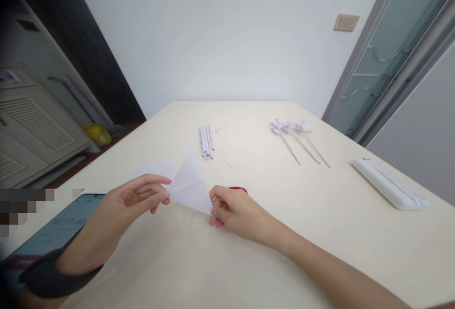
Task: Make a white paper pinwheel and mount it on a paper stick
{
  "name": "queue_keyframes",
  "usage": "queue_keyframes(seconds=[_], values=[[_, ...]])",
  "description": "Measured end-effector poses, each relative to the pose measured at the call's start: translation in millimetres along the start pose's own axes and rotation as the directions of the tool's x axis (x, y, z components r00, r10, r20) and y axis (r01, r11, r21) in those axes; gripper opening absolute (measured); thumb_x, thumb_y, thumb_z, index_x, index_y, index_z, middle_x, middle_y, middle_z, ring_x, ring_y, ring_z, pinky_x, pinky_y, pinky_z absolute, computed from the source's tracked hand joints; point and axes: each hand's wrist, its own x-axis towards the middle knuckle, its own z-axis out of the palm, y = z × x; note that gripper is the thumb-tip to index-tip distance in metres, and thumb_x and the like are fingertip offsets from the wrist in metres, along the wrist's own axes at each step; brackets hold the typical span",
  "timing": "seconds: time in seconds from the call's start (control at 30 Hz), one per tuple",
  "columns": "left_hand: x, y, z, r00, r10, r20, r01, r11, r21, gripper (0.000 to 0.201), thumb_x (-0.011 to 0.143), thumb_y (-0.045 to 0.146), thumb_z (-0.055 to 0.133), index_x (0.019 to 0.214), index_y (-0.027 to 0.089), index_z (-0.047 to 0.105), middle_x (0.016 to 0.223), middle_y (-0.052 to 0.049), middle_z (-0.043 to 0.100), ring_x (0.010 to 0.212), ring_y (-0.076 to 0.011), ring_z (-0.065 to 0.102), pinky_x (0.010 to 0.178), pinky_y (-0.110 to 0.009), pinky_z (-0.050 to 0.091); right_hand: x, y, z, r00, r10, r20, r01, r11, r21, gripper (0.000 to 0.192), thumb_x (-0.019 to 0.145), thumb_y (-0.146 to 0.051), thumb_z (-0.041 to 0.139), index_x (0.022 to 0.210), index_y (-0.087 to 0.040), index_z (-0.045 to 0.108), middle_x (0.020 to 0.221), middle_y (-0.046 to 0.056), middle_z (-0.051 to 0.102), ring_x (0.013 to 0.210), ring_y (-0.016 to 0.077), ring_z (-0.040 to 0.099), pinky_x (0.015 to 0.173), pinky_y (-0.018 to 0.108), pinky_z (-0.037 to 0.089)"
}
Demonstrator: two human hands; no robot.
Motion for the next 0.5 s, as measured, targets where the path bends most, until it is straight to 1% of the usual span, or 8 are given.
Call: queue_keyframes(seconds=[0.07, 0.13, 0.23, 0.33, 0.4, 0.5], values=[[0.8, -0.9, 0.5, 1.000, -0.003, 0.002, 0.003, 1.000, -0.012, 0.016, 0.078, 0.026, 0.057, 0.093, 0.020, 0.054, 0.066, 0.002, 0.060, 0.062, -0.0124, 0.050, 0.055, -0.020, 0.040, -0.5, -1.3, -3.3, 1.000, 0.018, 0.017, -0.017, 1.000, -0.018, 0.008, 0.084, -0.016, 0.039, 0.087, -0.021, 0.045, 0.075, 0.000, 0.061, 0.066, 0.0115, 0.055, 0.056, 0.021, 0.042], [1.4, -1.5, 0.7, 1.000, -0.002, 0.011, 0.002, 1.000, -0.022, 0.017, 0.077, 0.026, 0.059, 0.093, 0.019, 0.055, 0.065, 0.001, 0.060, 0.063, -0.0128, 0.051, 0.054, -0.020, 0.040, -1.2, -2.3, -5.6, 1.000, 0.013, 0.024, -0.012, 0.999, -0.052, 0.008, 0.084, -0.016, 0.039, 0.083, -0.020, 0.046, 0.072, -0.001, 0.060, 0.065, 0.0114, 0.055, 0.056, 0.021, 0.041], [0.9, -1.8, 0.9, 1.000, 0.003, 0.013, -0.003, 1.000, -0.028, 0.018, 0.077, 0.027, 0.059, 0.093, 0.020, 0.054, 0.065, 0.001, 0.060, 0.062, -0.0127, 0.050, 0.054, -0.020, 0.040, -2.1, -1.9, -6.1, 0.999, 0.005, 0.034, -0.001, 0.996, -0.090, 0.015, 0.085, -0.015, 0.036, 0.077, -0.019, 0.048, 0.068, -0.001, 0.058, 0.062, 0.0107, 0.054, 0.055, 0.020, 0.041], [-0.8, -1.6, 1.4, 1.000, 0.001, 0.009, 0.000, 1.000, -0.026, 0.017, 0.079, 0.026, 0.057, 0.094, 0.020, 0.054, 0.066, 0.002, 0.059, 0.060, -0.0118, 0.049, 0.055, -0.020, 0.039, -2.1, -0.4, -6.0, 0.999, 0.018, 0.036, -0.014, 0.992, -0.122, 0.018, 0.085, -0.016, 0.036, 0.076, -0.018, 0.051, 0.061, -0.002, 0.055, 0.057, 0.0101, 0.052, 0.052, 0.020, 0.039], [-1.7, -1.6, 2.0, 1.000, -0.010, 0.022, 0.011, 1.000, -0.021, 0.016, 0.079, 0.025, 0.057, 0.094, 0.021, 0.053, 0.066, 0.003, 0.058, 0.060, -0.0115, 0.049, 0.055, -0.020, 0.039, -1.5, -0.2, -7.1, 0.999, 0.023, 0.031, -0.019, 0.989, -0.146, 0.021, 0.086, -0.020, 0.036, 0.072, -0.017, 0.051, 0.061, -0.002, 0.056, 0.053, 0.0094, 0.051, 0.051, 0.020, 0.038], [-1.8, -2.1, 3.3, 0.999, -0.020, 0.041, 0.020, 1.000, -0.012, 0.016, 0.079, 0.024, 0.056, 0.095, 0.022, 0.053, 0.065, 0.004, 0.057, 0.060, -0.0110, 0.048, 0.056, -0.019, 0.039, 0.0, -1.2, -8.5, 1.000, 0.018, -0.008, -0.020, 0.979, -0.201, 0.033, 0.089, -0.033, 0.036, 0.065, -0.016, 0.050, 0.060, -0.001, 0.056, 0.051, 0.0090, 0.050, 0.050, 0.020, 0.038]])
